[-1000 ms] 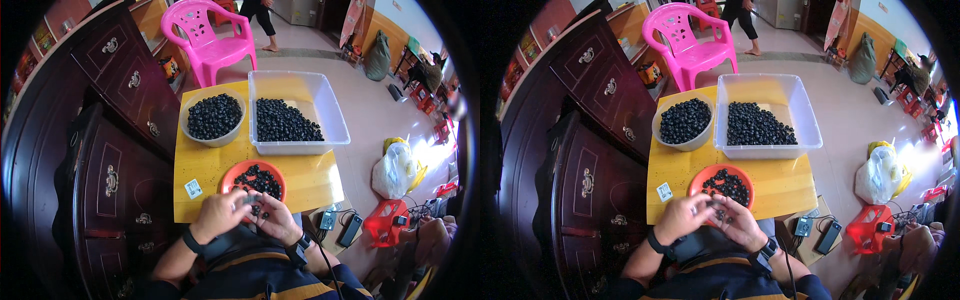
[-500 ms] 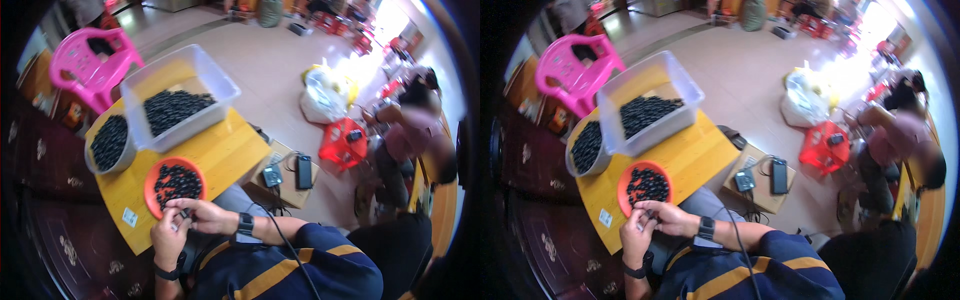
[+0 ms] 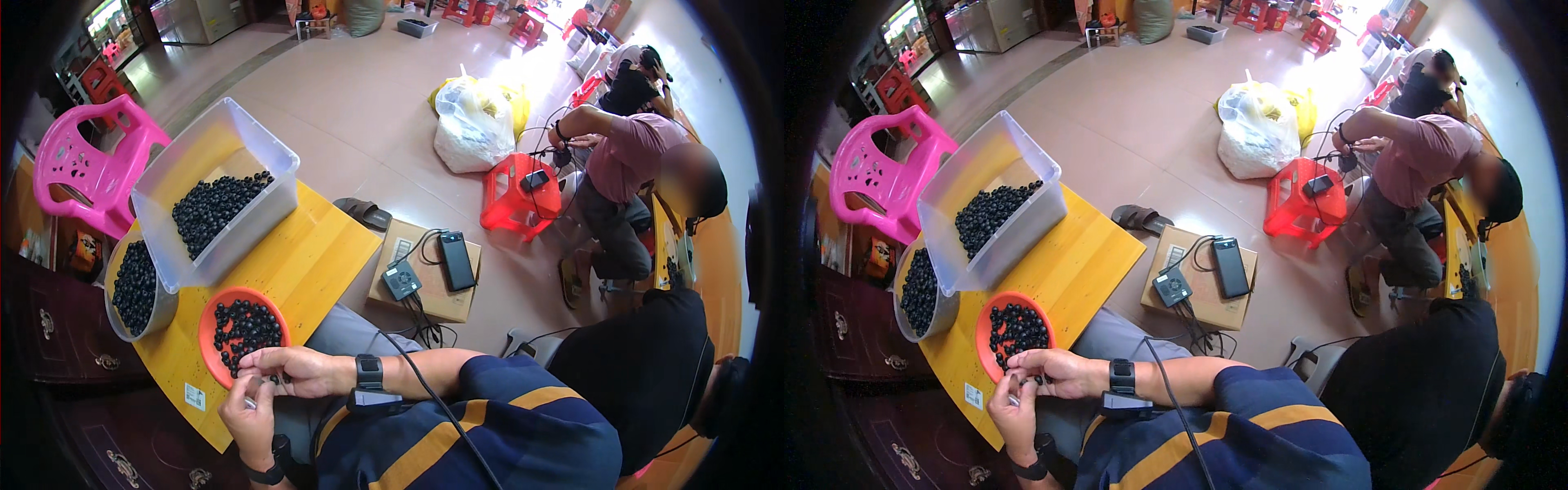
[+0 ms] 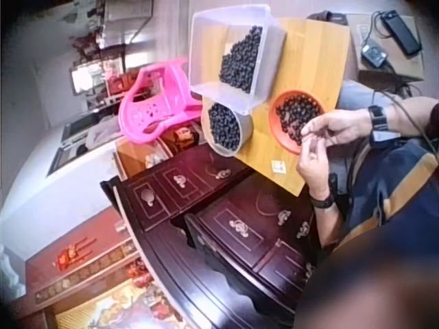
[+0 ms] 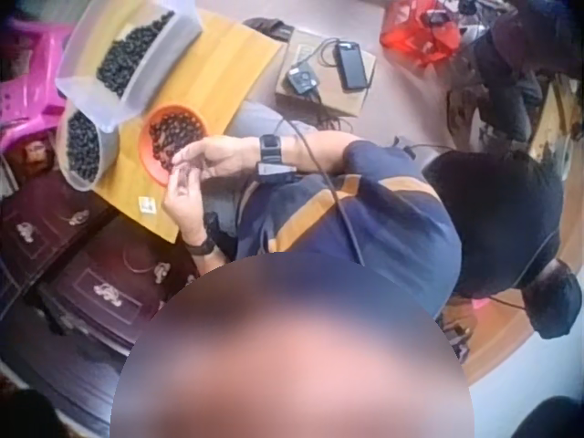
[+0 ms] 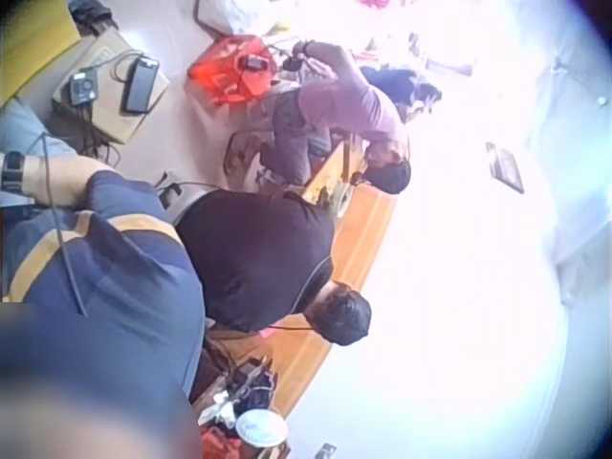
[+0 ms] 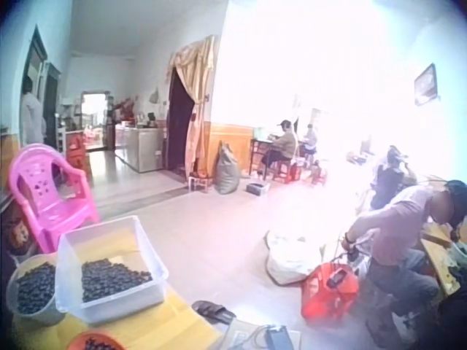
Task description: The recorder is using a small blade to process or pit black olives at a table.
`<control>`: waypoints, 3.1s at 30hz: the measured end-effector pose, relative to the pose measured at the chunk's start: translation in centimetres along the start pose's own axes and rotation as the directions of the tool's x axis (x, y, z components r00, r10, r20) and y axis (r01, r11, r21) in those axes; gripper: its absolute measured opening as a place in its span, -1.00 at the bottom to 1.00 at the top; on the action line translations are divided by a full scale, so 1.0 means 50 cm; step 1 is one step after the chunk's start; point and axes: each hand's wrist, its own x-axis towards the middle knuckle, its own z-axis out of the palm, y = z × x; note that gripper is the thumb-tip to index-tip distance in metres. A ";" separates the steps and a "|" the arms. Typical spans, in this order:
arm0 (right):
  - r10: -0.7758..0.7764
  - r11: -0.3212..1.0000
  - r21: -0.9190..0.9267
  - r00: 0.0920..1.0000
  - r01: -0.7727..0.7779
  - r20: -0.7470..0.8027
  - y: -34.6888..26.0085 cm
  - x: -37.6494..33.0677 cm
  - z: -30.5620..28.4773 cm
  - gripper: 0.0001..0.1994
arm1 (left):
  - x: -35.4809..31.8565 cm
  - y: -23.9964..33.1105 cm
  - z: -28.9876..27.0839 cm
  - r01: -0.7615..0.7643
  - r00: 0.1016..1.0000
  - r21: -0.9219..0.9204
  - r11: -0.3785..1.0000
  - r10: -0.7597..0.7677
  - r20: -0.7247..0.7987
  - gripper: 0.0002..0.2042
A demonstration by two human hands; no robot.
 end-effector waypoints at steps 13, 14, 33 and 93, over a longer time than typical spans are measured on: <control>0.035 0.991 -0.134 0.998 -0.028 0.050 -0.006 -0.014 0.006 -0.90 | -0.002 0.012 0.000 0.000 1.000 -0.057 0.998 -0.001 -0.015 -0.85; 0.035 0.991 -0.134 0.998 -0.028 0.050 -0.004 -0.012 0.004 -0.90 | -0.005 0.007 -0.005 0.000 1.000 -0.057 0.998 -0.001 -0.016 -0.85; 0.182 0.953 -0.267 0.976 -0.144 0.122 0.002 0.014 -0.004 -0.93 | -0.050 -0.070 -0.021 0.109 0.992 -0.498 0.860 -0.129 -0.006 -0.81; 0.130 0.974 -0.208 0.979 -0.095 0.158 0.020 0.016 0.002 -0.94 | -0.054 -0.058 0.002 0.077 0.953 -0.342 0.936 -0.170 -0.252 -0.93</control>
